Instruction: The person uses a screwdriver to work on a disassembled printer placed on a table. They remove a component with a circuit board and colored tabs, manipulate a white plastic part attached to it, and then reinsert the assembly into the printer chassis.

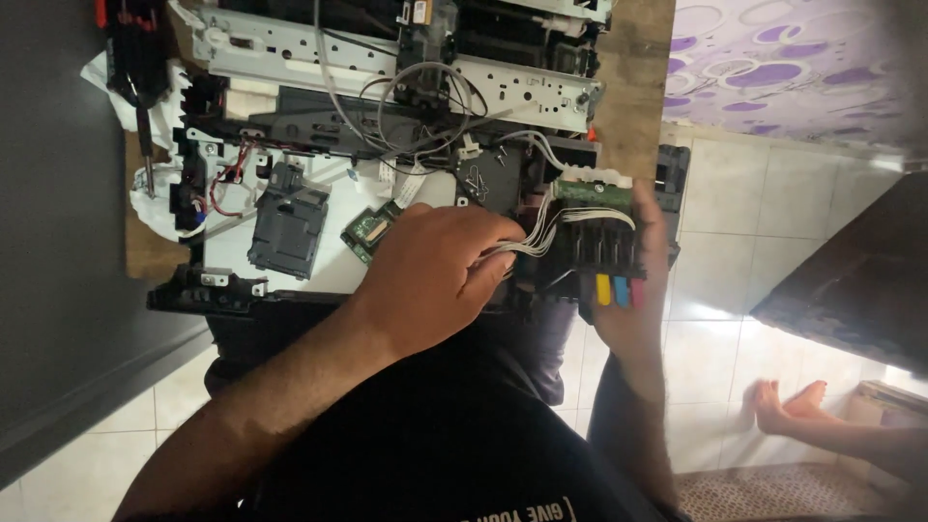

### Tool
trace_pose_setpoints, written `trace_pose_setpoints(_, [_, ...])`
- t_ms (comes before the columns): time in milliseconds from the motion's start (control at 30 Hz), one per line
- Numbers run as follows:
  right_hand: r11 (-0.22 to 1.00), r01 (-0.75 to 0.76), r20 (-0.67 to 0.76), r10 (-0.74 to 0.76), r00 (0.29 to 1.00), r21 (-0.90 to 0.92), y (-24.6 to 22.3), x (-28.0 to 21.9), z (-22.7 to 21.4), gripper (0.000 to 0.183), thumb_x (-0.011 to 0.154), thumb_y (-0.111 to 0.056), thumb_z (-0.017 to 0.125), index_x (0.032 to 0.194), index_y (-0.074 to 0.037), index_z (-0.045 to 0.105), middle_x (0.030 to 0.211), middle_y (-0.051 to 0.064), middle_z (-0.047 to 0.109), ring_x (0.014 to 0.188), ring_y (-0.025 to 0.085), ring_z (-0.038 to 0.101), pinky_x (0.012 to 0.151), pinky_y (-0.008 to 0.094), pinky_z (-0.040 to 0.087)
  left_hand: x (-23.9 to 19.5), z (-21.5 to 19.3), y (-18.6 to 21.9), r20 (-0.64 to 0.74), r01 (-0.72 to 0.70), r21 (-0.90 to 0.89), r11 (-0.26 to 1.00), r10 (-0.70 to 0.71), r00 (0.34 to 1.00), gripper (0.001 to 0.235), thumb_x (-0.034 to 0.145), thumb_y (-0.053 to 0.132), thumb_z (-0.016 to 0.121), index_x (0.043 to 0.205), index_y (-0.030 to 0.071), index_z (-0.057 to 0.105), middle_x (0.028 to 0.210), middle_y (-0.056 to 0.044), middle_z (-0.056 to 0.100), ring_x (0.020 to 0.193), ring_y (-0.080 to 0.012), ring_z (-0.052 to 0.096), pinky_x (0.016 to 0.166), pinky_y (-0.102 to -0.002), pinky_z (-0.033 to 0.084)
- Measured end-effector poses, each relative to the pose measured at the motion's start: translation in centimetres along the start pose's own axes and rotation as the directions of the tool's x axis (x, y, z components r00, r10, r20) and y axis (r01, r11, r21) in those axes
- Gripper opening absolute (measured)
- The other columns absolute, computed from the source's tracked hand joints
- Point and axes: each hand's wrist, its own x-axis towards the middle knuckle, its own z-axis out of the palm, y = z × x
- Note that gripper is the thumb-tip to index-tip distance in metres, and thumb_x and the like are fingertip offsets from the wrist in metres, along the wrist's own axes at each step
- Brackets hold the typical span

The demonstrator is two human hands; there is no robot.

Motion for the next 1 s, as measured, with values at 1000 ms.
trace_pose_setpoints(1000, [0.999,0.053,-0.057,-0.053,0.997,-0.009,1.1,0.5,0.1,0.064,0.1,-0.029,0.064,0.153,-0.005,0.037,0.144,0.016,0.055,0.137,0.03,0.056,0.119,0.045,0.048,0.8,-1.3,0.7,0.019,-0.041,0.083,0.996,0.04,0.999,0.069,0.062,-0.002,0.058,0.13,0.012,0.065,0.123,-0.006,0.069,0.114,-0.0316,0.063,0.098,-0.05,0.038])
